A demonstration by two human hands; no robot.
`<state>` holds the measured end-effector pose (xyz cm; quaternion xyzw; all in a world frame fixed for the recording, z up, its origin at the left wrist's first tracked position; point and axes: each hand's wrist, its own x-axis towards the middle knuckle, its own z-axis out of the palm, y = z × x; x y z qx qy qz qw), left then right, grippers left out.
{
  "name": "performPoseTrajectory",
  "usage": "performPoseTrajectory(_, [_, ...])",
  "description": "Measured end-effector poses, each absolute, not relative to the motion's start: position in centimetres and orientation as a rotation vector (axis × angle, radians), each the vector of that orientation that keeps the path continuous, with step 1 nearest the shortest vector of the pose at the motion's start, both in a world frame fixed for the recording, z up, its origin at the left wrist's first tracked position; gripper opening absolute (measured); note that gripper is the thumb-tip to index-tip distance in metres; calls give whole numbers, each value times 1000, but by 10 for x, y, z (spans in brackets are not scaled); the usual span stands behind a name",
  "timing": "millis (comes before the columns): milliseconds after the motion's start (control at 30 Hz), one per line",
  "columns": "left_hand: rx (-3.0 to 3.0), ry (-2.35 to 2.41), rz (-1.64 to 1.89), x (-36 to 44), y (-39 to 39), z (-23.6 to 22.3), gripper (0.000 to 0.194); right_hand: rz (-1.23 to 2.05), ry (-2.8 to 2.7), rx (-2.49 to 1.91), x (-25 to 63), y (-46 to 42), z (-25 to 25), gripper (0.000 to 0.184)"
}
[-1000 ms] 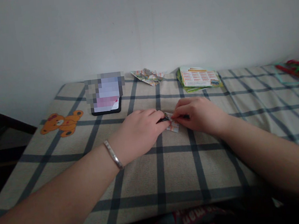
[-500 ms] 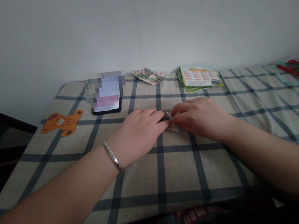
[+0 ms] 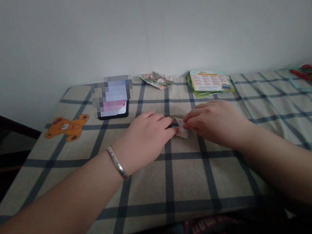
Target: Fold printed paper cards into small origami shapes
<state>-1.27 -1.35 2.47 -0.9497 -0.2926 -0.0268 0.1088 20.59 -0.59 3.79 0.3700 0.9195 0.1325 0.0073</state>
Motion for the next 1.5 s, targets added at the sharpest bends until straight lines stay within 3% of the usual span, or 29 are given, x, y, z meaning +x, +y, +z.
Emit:
performPoseTrajectory(367, [-2807,-859,-87,-13,-14,25,32,441,2906,1135,210,-5,38,21])
performPoseTrajectory(1300, [-2829,-863,-100,-17,-15,29,32,-34,3052,1114,235,18,37,31])
performPoseTrajectory(1500, [-2848,-887,-113,-17,-14,31,30,65,3041,1120,233,12,38,30])
